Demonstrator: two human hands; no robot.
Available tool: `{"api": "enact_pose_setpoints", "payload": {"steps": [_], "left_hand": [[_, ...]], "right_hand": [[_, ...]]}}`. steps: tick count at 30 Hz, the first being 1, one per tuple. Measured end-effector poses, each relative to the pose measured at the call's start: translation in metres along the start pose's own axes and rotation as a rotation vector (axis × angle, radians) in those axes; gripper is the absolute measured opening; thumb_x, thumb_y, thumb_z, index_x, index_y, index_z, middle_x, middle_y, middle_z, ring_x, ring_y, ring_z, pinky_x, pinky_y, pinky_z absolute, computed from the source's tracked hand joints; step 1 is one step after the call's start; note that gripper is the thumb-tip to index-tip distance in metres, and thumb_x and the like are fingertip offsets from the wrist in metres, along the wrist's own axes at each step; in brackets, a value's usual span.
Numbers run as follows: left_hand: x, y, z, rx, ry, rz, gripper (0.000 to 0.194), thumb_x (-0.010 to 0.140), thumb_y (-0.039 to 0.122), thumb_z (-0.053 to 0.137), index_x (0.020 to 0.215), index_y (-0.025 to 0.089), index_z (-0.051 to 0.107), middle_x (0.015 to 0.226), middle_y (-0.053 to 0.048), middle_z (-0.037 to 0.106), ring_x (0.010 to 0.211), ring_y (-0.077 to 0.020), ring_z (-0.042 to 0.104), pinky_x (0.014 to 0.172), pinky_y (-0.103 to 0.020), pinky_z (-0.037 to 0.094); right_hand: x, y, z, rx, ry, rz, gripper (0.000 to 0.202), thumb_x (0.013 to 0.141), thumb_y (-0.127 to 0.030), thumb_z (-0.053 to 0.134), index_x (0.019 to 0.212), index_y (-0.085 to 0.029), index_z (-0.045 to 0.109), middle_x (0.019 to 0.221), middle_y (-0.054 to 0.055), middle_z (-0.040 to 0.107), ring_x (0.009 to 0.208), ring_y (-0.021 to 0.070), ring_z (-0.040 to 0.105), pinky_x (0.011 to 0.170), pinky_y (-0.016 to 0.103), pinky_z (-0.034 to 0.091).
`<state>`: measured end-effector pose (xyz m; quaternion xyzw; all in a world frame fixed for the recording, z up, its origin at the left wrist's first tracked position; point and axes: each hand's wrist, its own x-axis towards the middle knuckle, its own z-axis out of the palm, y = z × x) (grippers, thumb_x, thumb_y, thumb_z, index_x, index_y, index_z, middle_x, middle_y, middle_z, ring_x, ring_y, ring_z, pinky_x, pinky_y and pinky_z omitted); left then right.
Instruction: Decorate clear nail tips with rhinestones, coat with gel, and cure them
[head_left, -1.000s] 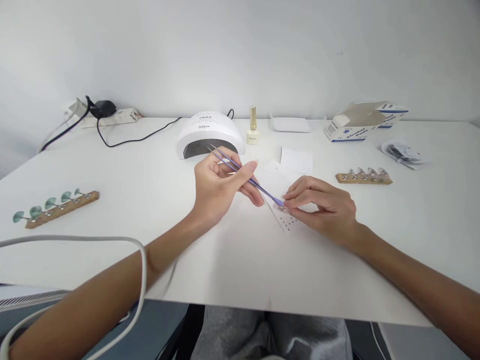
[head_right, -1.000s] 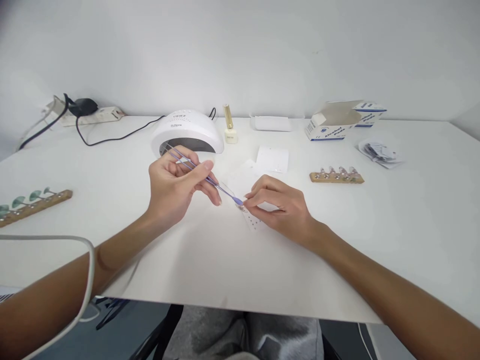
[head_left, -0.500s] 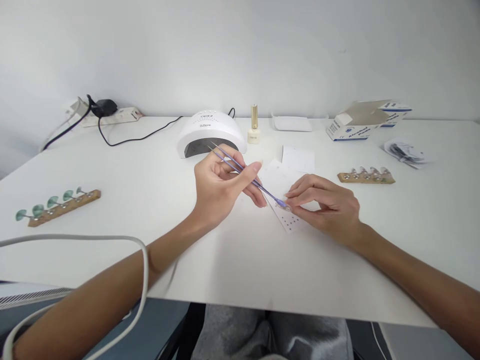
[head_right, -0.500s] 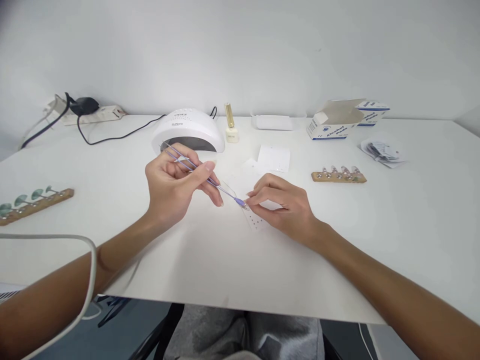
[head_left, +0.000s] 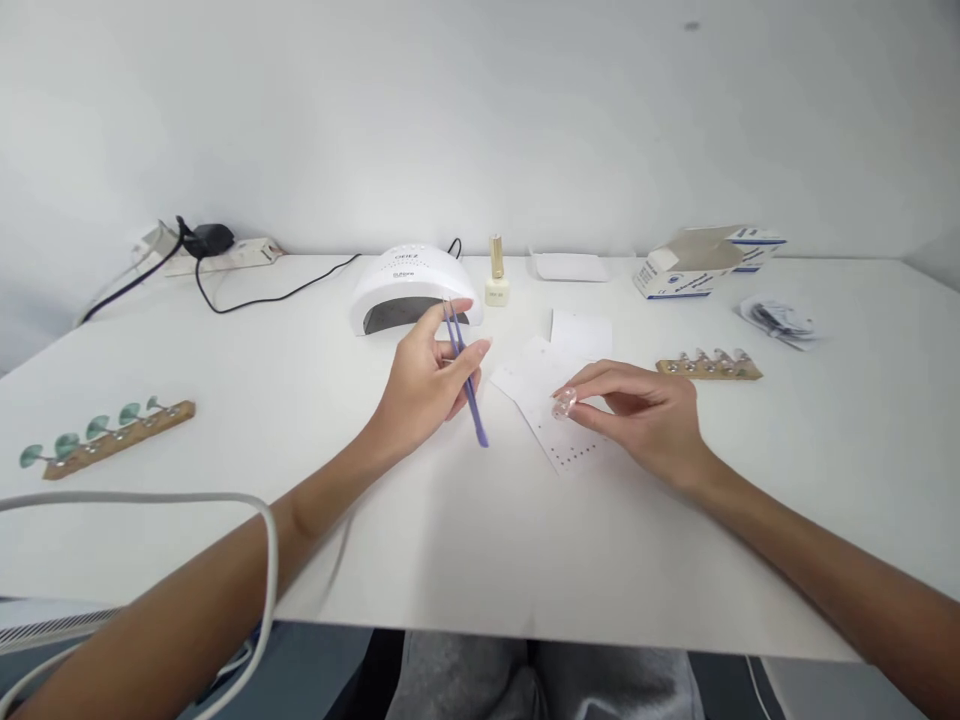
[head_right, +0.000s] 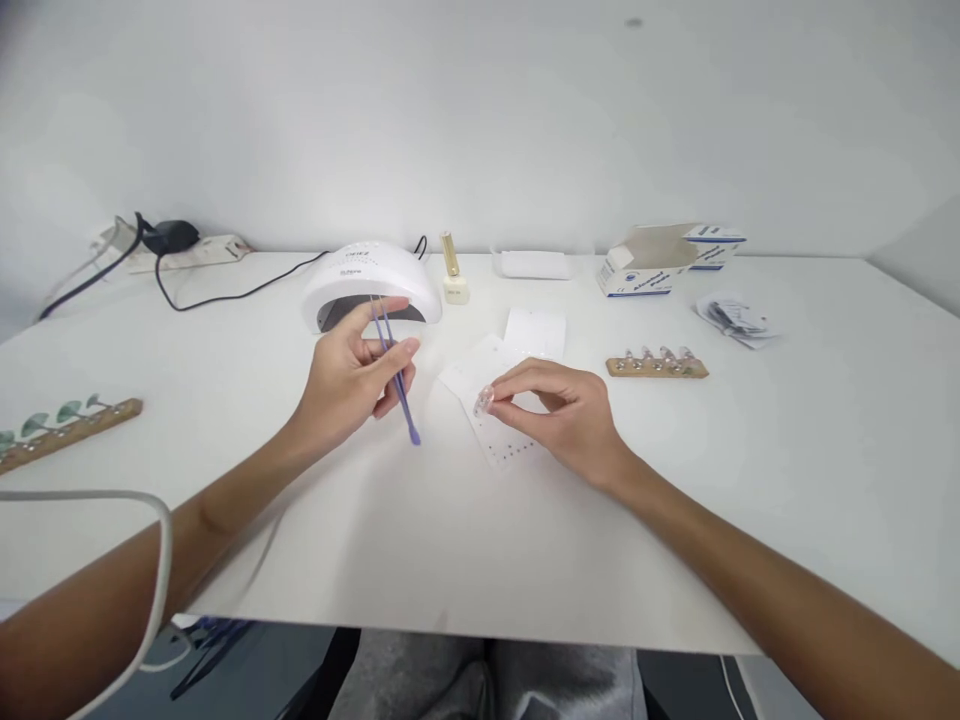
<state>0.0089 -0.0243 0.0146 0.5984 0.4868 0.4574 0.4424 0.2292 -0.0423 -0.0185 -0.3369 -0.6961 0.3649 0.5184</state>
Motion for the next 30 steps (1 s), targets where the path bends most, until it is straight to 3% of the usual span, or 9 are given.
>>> {"api": "enact_pose_setpoints", "payload": {"steps": [5, 11, 13, 16, 19, 22, 25, 30], "left_hand": [[-0.001, -0.003, 0.001, 0.107, -0.115, -0.076, 0.045, 0.084, 0.036, 0.055, 0.126, 0.026, 0.045, 0.055, 0.004, 0.057, 0.032, -0.0058, 0.038, 0.034, -0.018, 0.028], [0.002, -0.005, -0.001, 0.147, -0.14, -0.129, 0.042, 0.082, 0.039, 0.057, 0.121, 0.026, 0.046, 0.055, 0.005, 0.057, 0.031, -0.0061, 0.038, 0.037, -0.019, 0.031], [0.003, -0.004, -0.001, 0.164, -0.155, -0.149, 0.042, 0.082, 0.04, 0.058, 0.119, 0.025, 0.046, 0.055, 0.005, 0.057, 0.03, -0.0061, 0.038, 0.037, -0.019, 0.031], [0.004, -0.004, -0.002, 0.179, -0.165, -0.177, 0.041, 0.081, 0.041, 0.057, 0.118, 0.025, 0.047, 0.055, 0.005, 0.057, 0.031, -0.007, 0.038, 0.038, -0.02, 0.032], [0.004, -0.002, -0.001, 0.189, -0.167, -0.192, 0.041, 0.081, 0.04, 0.057, 0.117, 0.025, 0.046, 0.054, 0.005, 0.057, 0.031, -0.0073, 0.037, 0.038, -0.02, 0.029], [0.003, 0.003, 0.001, 0.213, -0.184, -0.236, 0.039, 0.081, 0.038, 0.057, 0.116, 0.026, 0.045, 0.055, 0.005, 0.058, 0.032, -0.0072, 0.038, 0.039, -0.02, 0.03], [0.003, 0.008, 0.003, 0.227, -0.163, -0.272, 0.04, 0.08, 0.04, 0.058, 0.115, 0.026, 0.046, 0.053, 0.005, 0.057, 0.032, -0.0075, 0.037, 0.039, -0.02, 0.029], [0.005, 0.007, 0.004, 0.241, -0.177, -0.284, 0.043, 0.078, 0.041, 0.06, 0.116, 0.026, 0.046, 0.052, 0.005, 0.057, 0.031, -0.0086, 0.038, 0.038, -0.021, 0.029]], "right_hand": [[0.008, 0.003, -0.007, 0.091, 0.052, 0.309, 0.014, 0.063, -0.024, 0.081, 0.075, -0.021, 0.075, 0.081, 0.003, 0.075, 0.08, 0.0218, 0.072, 0.077, 0.038, 0.06], [0.029, -0.012, -0.034, 0.001, 0.099, 0.336, 0.017, 0.06, -0.03, 0.082, 0.074, -0.021, 0.076, 0.082, 0.005, 0.076, 0.084, 0.0239, 0.072, 0.081, 0.04, 0.059], [0.035, -0.019, -0.058, -0.072, 0.163, 0.277, 0.015, 0.063, -0.031, 0.081, 0.074, -0.021, 0.076, 0.087, 0.005, 0.075, 0.088, 0.024, 0.07, 0.079, 0.039, 0.059], [0.032, -0.021, -0.11, -0.185, 0.3, 0.209, 0.017, 0.06, -0.032, 0.083, 0.072, -0.022, 0.076, 0.09, 0.004, 0.074, 0.088, 0.0228, 0.069, 0.08, 0.037, 0.057], [0.011, -0.01, -0.166, -0.323, 0.418, 0.361, 0.021, 0.059, -0.034, 0.084, 0.075, -0.023, 0.076, 0.091, 0.006, 0.074, 0.091, 0.0252, 0.068, 0.085, 0.04, 0.054], [-0.013, 0.01, -0.204, -0.377, 0.489, 0.51, 0.024, 0.056, -0.037, 0.084, 0.074, -0.022, 0.077, 0.093, 0.009, 0.074, 0.096, 0.0297, 0.066, 0.087, 0.043, 0.052], [-0.025, 0.029, -0.215, -0.369, 0.452, 0.561, 0.026, 0.056, -0.04, 0.083, 0.074, -0.021, 0.077, 0.091, 0.011, 0.074, 0.093, 0.031, 0.067, 0.082, 0.045, 0.053], [-0.022, 0.046, -0.208, -0.376, 0.383, 0.573, 0.035, 0.054, -0.044, 0.083, 0.076, -0.018, 0.077, 0.096, 0.011, 0.073, 0.091, 0.0292, 0.066, 0.078, 0.04, 0.052]]}}
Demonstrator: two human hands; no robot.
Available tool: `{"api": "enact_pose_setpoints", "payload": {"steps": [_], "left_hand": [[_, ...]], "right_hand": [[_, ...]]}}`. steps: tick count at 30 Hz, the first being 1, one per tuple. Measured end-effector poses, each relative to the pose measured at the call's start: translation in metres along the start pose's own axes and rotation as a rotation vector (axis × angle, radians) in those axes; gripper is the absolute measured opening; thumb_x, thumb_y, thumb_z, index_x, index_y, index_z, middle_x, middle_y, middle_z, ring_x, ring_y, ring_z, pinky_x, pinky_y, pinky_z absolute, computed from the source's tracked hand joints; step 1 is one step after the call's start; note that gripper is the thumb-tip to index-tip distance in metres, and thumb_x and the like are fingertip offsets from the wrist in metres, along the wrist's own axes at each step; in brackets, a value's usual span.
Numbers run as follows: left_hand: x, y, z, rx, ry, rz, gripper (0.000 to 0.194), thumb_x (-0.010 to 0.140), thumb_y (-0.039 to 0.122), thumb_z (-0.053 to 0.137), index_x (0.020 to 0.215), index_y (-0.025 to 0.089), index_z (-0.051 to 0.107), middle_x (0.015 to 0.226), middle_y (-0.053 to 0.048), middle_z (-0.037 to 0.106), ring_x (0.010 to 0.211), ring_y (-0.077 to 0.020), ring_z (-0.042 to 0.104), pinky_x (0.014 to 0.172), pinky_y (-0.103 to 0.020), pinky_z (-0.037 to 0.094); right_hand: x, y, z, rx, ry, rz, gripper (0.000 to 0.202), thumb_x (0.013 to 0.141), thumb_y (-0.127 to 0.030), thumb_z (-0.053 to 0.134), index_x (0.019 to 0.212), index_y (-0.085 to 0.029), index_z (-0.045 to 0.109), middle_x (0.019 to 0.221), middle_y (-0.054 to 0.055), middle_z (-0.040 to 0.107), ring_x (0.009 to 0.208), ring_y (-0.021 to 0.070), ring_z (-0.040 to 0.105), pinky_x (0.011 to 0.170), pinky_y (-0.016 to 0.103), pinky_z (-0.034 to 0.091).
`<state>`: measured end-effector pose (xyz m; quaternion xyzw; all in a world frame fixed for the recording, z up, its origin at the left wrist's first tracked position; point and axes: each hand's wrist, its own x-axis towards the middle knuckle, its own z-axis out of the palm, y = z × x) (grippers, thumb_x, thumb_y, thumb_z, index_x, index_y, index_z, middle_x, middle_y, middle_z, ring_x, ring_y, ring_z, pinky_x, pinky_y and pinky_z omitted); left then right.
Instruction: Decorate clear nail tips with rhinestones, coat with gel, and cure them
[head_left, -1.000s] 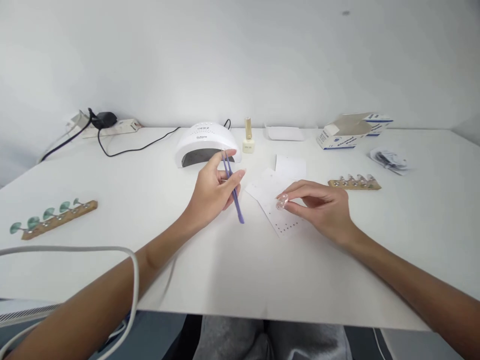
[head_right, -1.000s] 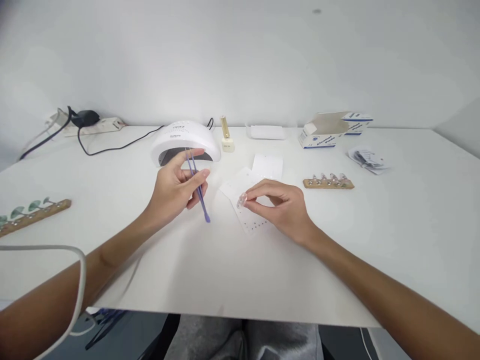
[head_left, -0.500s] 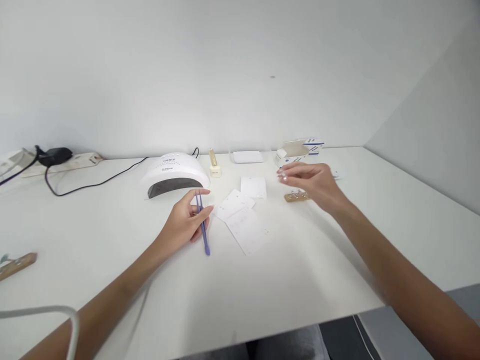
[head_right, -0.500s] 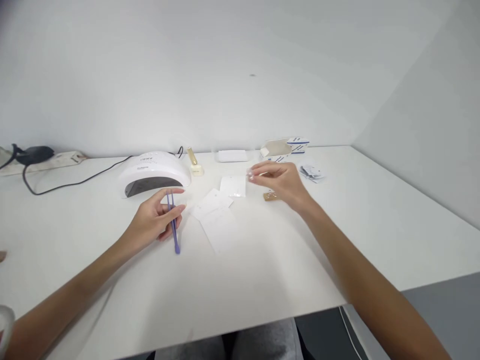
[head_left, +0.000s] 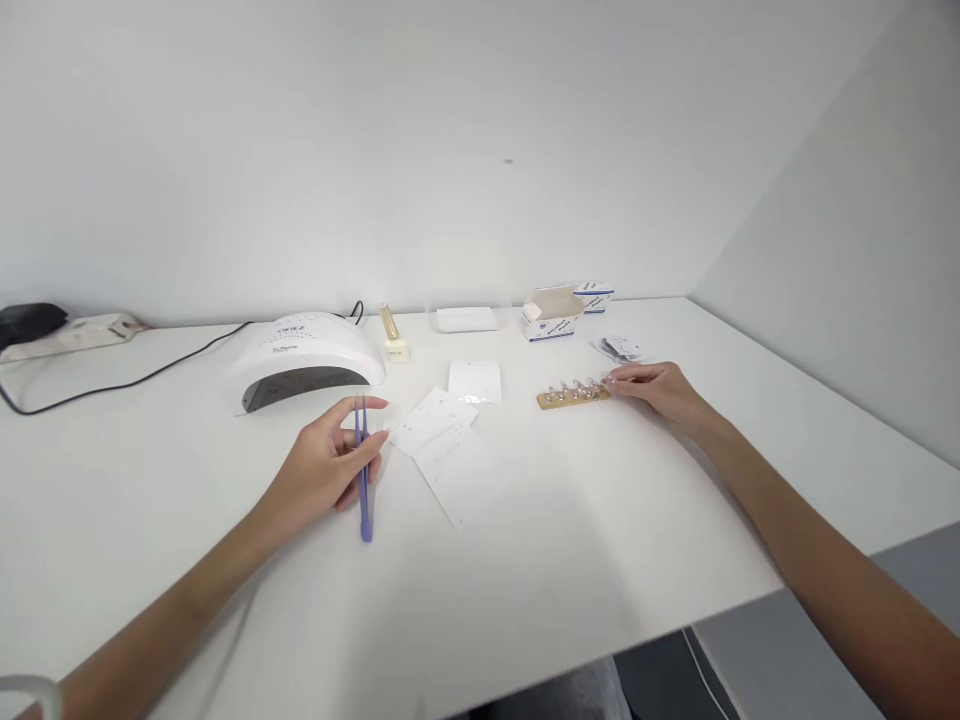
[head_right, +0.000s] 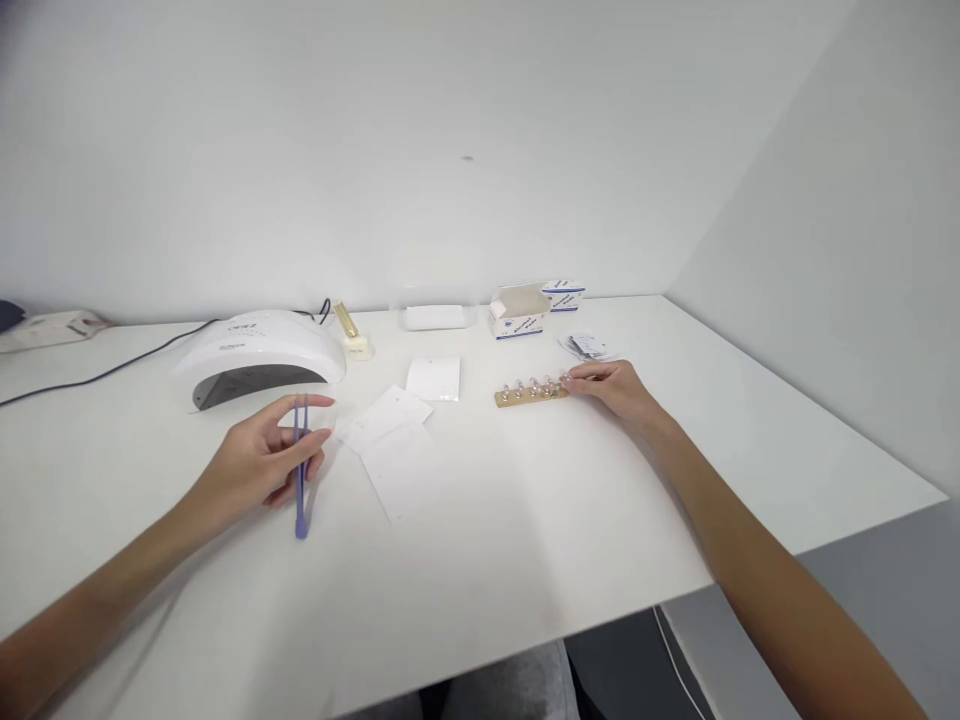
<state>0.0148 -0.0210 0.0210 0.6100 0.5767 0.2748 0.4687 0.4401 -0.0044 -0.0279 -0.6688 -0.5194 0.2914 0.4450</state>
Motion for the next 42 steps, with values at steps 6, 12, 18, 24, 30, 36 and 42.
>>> {"api": "enact_pose_setpoints", "payload": {"steps": [6, 12, 18, 24, 30, 36, 42], "left_hand": [[0.002, -0.003, 0.003, 0.015, 0.027, 0.004, 0.04, 0.077, 0.04, 0.061, 0.112, 0.026, 0.05, 0.051, 0.005, 0.056, 0.031, -0.0083, 0.037, 0.036, -0.02, 0.029], [0.002, -0.004, 0.006, 0.032, 0.077, 0.01, 0.037, 0.076, 0.04, 0.062, 0.11, 0.028, 0.053, 0.049, 0.005, 0.055, 0.03, -0.0073, 0.036, 0.035, -0.018, 0.027], [0.002, -0.005, 0.007, 0.019, 0.085, 0.031, 0.037, 0.076, 0.039, 0.062, 0.11, 0.027, 0.053, 0.047, 0.005, 0.054, 0.029, -0.007, 0.035, 0.033, -0.018, 0.026], [0.001, -0.003, 0.008, 0.058, 0.084, 0.022, 0.037, 0.077, 0.038, 0.059, 0.111, 0.026, 0.053, 0.048, 0.006, 0.054, 0.029, -0.0064, 0.035, 0.034, -0.017, 0.028], [0.001, -0.002, 0.003, 0.089, 0.027, -0.007, 0.037, 0.079, 0.038, 0.059, 0.114, 0.028, 0.05, 0.051, 0.006, 0.055, 0.031, -0.0065, 0.037, 0.037, -0.018, 0.031], [0.001, -0.002, 0.003, 0.099, 0.046, -0.001, 0.035, 0.081, 0.038, 0.058, 0.114, 0.028, 0.05, 0.05, 0.007, 0.055, 0.03, -0.0062, 0.036, 0.036, -0.018, 0.029], [0.002, -0.003, 0.0, 0.123, -0.01, -0.023, 0.039, 0.081, 0.04, 0.057, 0.117, 0.029, 0.048, 0.052, 0.006, 0.056, 0.032, -0.0072, 0.039, 0.037, -0.019, 0.032]], "right_hand": [[0.004, 0.004, 0.001, -0.057, -0.01, -0.037, 0.034, 0.054, -0.044, 0.083, 0.075, -0.018, 0.077, 0.092, 0.009, 0.073, 0.089, 0.0263, 0.064, 0.077, 0.036, 0.049], [0.005, 0.006, 0.0, -0.06, -0.014, -0.031, 0.032, 0.055, -0.042, 0.083, 0.077, -0.019, 0.078, 0.096, 0.009, 0.073, 0.089, 0.0248, 0.063, 0.077, 0.035, 0.049], [0.004, 0.008, 0.003, -0.044, 0.017, -0.05, 0.034, 0.058, -0.043, 0.082, 0.08, -0.017, 0.077, 0.103, 0.01, 0.07, 0.086, 0.0221, 0.062, 0.075, 0.035, 0.049], [0.004, 0.008, 0.006, -0.089, -0.003, -0.062, 0.035, 0.055, -0.046, 0.083, 0.078, -0.02, 0.078, 0.1, 0.007, 0.071, 0.08, 0.0201, 0.06, 0.07, 0.034, 0.047], [0.007, 0.008, -0.002, -0.121, -0.071, -0.034, 0.035, 0.058, -0.047, 0.081, 0.081, -0.02, 0.078, 0.097, 0.008, 0.072, 0.088, 0.025, 0.061, 0.075, 0.037, 0.048], [0.007, 0.009, -0.007, -0.13, -0.125, -0.016, 0.04, 0.058, -0.043, 0.082, 0.09, -0.021, 0.077, 0.098, 0.007, 0.073, 0.089, 0.0252, 0.063, 0.082, 0.041, 0.049], [0.005, 0.007, -0.003, -0.115, -0.068, -0.033, 0.035, 0.059, -0.045, 0.08, 0.085, -0.02, 0.077, 0.103, 0.009, 0.072, 0.098, 0.0282, 0.064, 0.086, 0.041, 0.05]]}}
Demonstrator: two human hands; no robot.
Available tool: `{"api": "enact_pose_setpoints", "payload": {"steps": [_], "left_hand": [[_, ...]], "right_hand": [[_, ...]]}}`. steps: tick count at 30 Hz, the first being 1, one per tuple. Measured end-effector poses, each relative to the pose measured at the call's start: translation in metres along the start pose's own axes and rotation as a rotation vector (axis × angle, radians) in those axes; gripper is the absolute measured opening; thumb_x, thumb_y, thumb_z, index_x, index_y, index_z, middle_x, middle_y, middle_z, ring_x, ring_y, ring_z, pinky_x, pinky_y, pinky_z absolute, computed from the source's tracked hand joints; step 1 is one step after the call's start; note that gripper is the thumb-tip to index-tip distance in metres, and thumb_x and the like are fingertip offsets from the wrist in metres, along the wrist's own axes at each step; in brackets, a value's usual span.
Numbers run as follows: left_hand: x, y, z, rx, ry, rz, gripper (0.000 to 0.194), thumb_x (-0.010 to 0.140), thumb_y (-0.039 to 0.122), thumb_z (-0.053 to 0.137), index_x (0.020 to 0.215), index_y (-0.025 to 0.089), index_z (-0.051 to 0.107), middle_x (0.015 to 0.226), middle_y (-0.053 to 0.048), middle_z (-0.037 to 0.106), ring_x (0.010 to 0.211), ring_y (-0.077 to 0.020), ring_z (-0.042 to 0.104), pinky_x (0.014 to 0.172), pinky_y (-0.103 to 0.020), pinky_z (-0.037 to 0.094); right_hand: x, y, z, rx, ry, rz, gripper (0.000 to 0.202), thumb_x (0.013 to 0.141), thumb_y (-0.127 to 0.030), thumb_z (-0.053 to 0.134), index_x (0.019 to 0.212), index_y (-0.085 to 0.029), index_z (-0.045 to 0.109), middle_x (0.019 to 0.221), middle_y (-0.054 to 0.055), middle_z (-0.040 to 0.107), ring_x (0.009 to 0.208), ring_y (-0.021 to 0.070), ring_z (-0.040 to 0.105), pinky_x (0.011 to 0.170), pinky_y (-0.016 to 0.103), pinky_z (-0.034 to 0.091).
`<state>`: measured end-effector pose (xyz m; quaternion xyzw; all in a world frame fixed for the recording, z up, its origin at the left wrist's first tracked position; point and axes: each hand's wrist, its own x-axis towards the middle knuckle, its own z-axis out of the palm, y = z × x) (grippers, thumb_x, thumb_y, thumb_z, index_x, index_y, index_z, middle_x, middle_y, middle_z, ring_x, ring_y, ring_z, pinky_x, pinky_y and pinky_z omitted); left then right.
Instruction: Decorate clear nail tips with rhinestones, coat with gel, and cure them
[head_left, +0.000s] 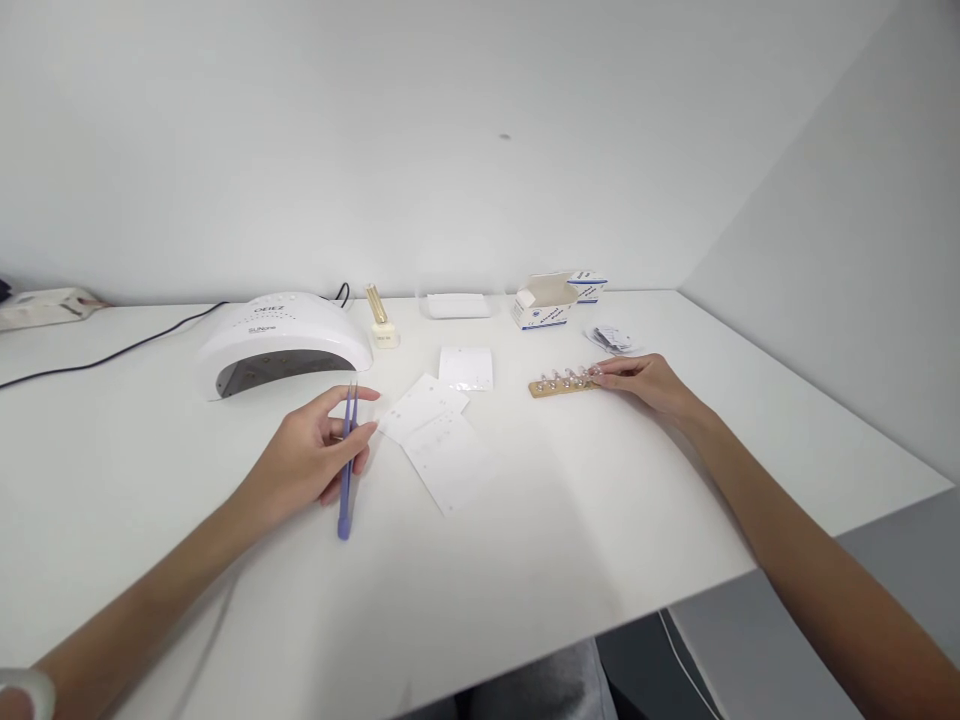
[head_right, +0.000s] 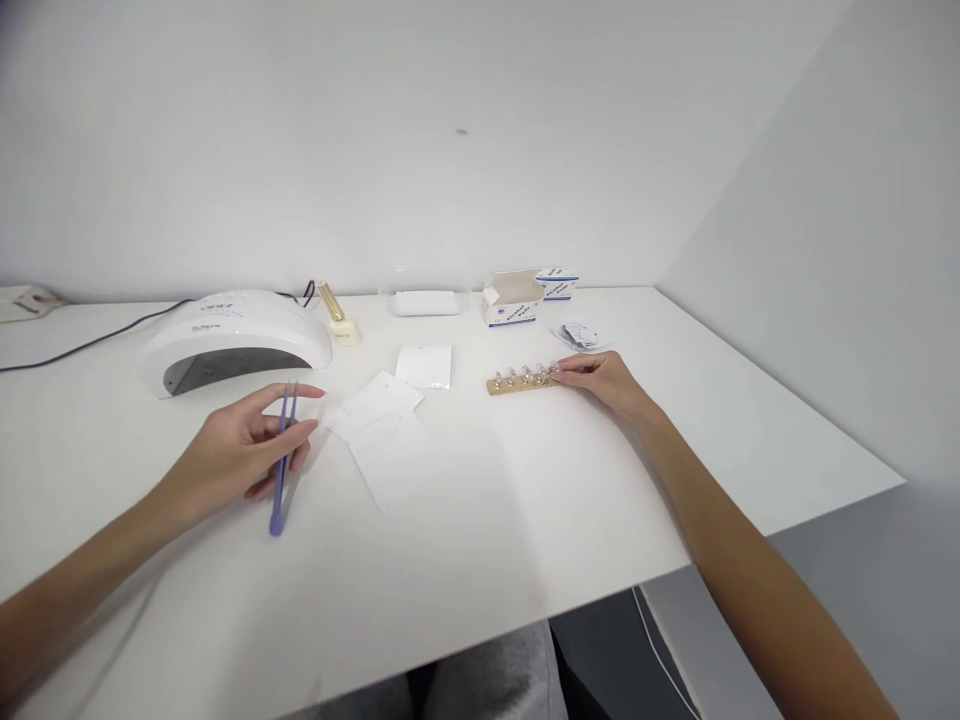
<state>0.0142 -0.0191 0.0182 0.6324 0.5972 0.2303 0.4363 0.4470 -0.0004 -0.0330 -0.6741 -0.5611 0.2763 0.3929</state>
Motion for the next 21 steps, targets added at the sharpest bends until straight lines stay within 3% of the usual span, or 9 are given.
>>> {"api": "enact_pose_setpoints", "payload": {"steps": [9, 12, 14, 16, 18, 21], "left_hand": [[0.004, -0.01, 0.0, 0.014, 0.008, 0.013, 0.046, 0.081, 0.046, 0.057, 0.123, 0.031, 0.047, 0.054, 0.006, 0.056, 0.032, -0.0081, 0.038, 0.037, -0.021, 0.031], [0.007, -0.013, -0.002, 0.076, 0.109, 0.054, 0.049, 0.079, 0.05, 0.058, 0.124, 0.031, 0.051, 0.052, 0.007, 0.051, 0.037, -0.0082, 0.038, 0.04, -0.021, 0.032], [0.01, -0.016, -0.003, 0.155, 0.195, 0.119, 0.051, 0.078, 0.049, 0.059, 0.125, 0.031, 0.053, 0.056, 0.006, 0.05, 0.049, -0.0105, 0.049, 0.05, -0.021, 0.039], [0.013, -0.019, -0.005, 0.262, 0.25, 0.159, 0.051, 0.08, 0.047, 0.057, 0.126, 0.027, 0.053, 0.07, 0.003, 0.057, 0.061, -0.013, 0.056, 0.06, -0.024, 0.043], [0.015, -0.022, -0.005, 0.432, 0.224, 0.203, 0.046, 0.086, 0.044, 0.046, 0.126, 0.022, 0.053, 0.072, 0.001, 0.059, 0.062, -0.0146, 0.055, 0.062, -0.027, 0.043], [0.017, -0.025, -0.005, 0.589, 0.182, 0.271, 0.036, 0.089, 0.037, 0.04, 0.118, 0.023, 0.057, 0.086, -0.002, 0.063, 0.073, -0.0171, 0.057, 0.067, -0.028, 0.042]], "right_hand": [[-0.003, -0.001, 0.001, -0.069, -0.005, -0.014, 0.04, 0.061, -0.051, 0.078, 0.089, -0.021, 0.077, 0.099, 0.008, 0.072, 0.089, 0.0236, 0.064, 0.077, 0.036, 0.051], [-0.004, -0.002, -0.001, -0.148, -0.03, -0.018, 0.052, 0.059, -0.054, 0.078, 0.1, -0.022, 0.075, 0.094, 0.006, 0.07, 0.076, 0.0201, 0.059, 0.069, 0.035, 0.047], [-0.004, -0.004, -0.001, -0.193, -0.049, -0.045, 0.059, 0.055, -0.056, 0.079, 0.105, -0.024, 0.073, 0.095, 0.006, 0.067, 0.071, 0.0182, 0.054, 0.067, 0.035, 0.044], [-0.005, -0.006, 0.0, -0.219, -0.058, -0.074, 0.054, 0.055, -0.058, 0.078, 0.096, -0.024, 0.075, 0.097, 0.006, 0.065, 0.068, 0.0173, 0.05, 0.066, 0.034, 0.041], [-0.005, -0.007, 0.002, -0.232, -0.059, -0.091, 0.046, 0.054, -0.06, 0.076, 0.082, -0.024, 0.074, 0.088, 0.005, 0.063, 0.064, 0.0167, 0.046, 0.064, 0.035, 0.039], [-0.007, -0.007, 0.004, -0.237, -0.037, -0.107, 0.043, 0.052, -0.06, 0.076, 0.076, -0.024, 0.072, 0.081, 0.005, 0.061, 0.063, 0.0186, 0.045, 0.063, 0.037, 0.038]]}}
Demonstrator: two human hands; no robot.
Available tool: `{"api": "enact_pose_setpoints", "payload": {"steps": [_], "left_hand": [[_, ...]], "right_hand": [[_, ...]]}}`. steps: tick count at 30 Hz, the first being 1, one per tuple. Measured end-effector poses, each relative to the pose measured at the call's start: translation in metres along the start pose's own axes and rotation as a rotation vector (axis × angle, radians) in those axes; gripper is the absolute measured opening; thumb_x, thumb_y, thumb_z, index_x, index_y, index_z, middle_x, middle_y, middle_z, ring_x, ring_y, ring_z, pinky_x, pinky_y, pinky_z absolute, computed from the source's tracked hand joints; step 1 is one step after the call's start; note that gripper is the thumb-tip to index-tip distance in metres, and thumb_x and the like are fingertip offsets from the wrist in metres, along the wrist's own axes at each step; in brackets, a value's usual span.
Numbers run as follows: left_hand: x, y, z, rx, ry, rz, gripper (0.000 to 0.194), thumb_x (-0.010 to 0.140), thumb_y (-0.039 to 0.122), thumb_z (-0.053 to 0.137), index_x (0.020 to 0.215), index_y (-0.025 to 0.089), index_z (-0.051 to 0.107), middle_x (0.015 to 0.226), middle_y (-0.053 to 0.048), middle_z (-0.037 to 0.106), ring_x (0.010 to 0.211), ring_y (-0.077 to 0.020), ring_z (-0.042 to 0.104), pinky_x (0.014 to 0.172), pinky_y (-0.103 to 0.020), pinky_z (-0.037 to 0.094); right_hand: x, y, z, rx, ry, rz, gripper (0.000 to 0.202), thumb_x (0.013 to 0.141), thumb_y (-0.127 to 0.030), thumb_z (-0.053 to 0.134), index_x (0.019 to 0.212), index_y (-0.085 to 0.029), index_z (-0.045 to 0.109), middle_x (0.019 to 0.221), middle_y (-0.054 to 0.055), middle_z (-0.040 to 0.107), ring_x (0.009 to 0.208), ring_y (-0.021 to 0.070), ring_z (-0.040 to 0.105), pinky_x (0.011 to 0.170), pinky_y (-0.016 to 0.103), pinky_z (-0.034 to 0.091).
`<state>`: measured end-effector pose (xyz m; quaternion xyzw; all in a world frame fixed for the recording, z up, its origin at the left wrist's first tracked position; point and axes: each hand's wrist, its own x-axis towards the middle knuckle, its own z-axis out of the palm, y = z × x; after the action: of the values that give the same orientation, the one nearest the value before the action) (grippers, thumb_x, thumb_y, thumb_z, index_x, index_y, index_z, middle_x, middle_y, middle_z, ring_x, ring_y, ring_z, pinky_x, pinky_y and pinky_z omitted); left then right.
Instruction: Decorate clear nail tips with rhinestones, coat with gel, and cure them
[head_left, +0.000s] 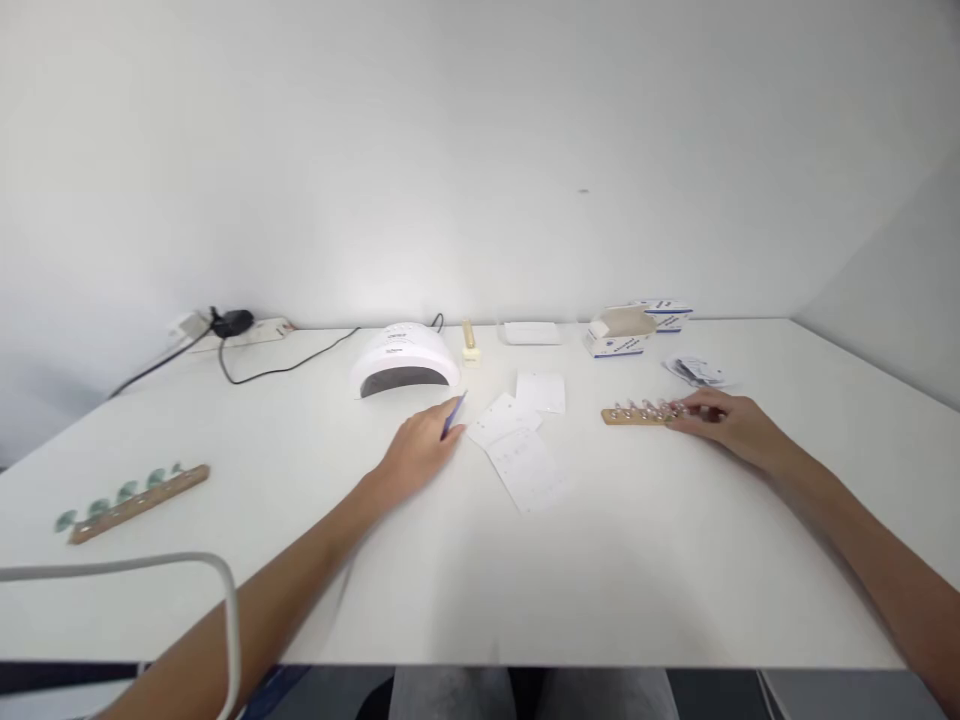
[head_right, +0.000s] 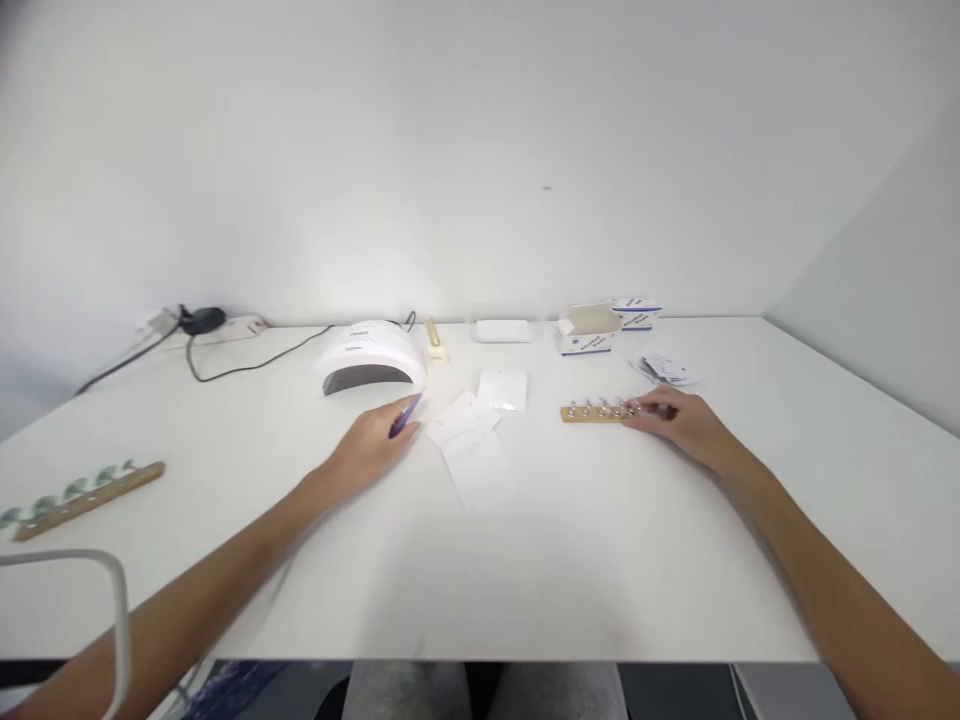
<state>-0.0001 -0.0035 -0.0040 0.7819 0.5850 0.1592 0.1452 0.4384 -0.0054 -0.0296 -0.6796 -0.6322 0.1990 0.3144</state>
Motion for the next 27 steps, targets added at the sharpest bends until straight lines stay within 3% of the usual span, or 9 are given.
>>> {"api": "enact_pose_setpoints", "payload": {"steps": [7, 13, 16, 21, 27], "left_hand": [[0.0, -0.002, 0.006, 0.112, -0.013, 0.046, 0.027, 0.091, 0.032, 0.037, 0.104, 0.022, 0.059, 0.093, -0.005, 0.061, 0.077, -0.0195, 0.057, 0.069, -0.03, 0.039], [0.003, -0.008, 0.01, 0.104, -0.015, 0.057, 0.029, 0.091, 0.031, 0.037, 0.109, 0.023, 0.059, 0.098, -0.006, 0.061, 0.083, -0.0201, 0.058, 0.072, -0.03, 0.038], [0.003, -0.01, 0.014, 0.097, 0.002, 0.057, 0.029, 0.091, 0.031, 0.037, 0.108, 0.023, 0.059, 0.097, -0.006, 0.061, 0.083, -0.0202, 0.057, 0.071, -0.03, 0.036], [0.002, -0.012, 0.016, 0.082, 0.053, 0.069, 0.029, 0.091, 0.032, 0.037, 0.098, 0.021, 0.063, 0.088, -0.006, 0.059, 0.076, -0.0199, 0.054, 0.067, -0.03, 0.034], [0.005, -0.016, 0.012, 0.015, 0.092, 0.131, 0.029, 0.089, 0.031, 0.041, 0.073, 0.018, 0.061, 0.074, -0.003, 0.052, 0.07, -0.0167, 0.051, 0.067, -0.028, 0.035]], "right_hand": [[-0.011, -0.009, -0.001, 0.004, 0.109, -0.017, 0.037, 0.052, -0.058, 0.074, 0.07, -0.027, 0.07, 0.081, 0.008, 0.063, 0.069, 0.0251, 0.049, 0.064, 0.04, 0.04], [-0.039, -0.051, 0.006, 0.017, 0.114, -0.081, 0.037, 0.055, -0.062, 0.072, 0.07, -0.028, 0.069, 0.078, 0.006, 0.064, 0.067, 0.0242, 0.05, 0.06, 0.037, 0.04], [-0.066, -0.084, 0.025, 0.03, 0.029, -0.125, 0.029, 0.062, -0.055, 0.072, 0.068, -0.027, 0.069, 0.077, 0.004, 0.064, 0.066, 0.022, 0.052, 0.062, 0.036, 0.042], [-0.111, -0.135, 0.074, 0.152, -0.158, -0.154, 0.014, 0.065, -0.038, 0.075, 0.07, -0.026, 0.07, 0.072, 0.002, 0.06, 0.068, 0.0198, 0.054, 0.066, 0.034, 0.045], [-0.129, -0.153, 0.126, 0.263, -0.29, -0.207, 0.017, 0.067, -0.036, 0.075, 0.08, -0.025, 0.071, 0.08, 0.003, 0.059, 0.077, 0.0218, 0.058, 0.069, 0.034, 0.047]]}}
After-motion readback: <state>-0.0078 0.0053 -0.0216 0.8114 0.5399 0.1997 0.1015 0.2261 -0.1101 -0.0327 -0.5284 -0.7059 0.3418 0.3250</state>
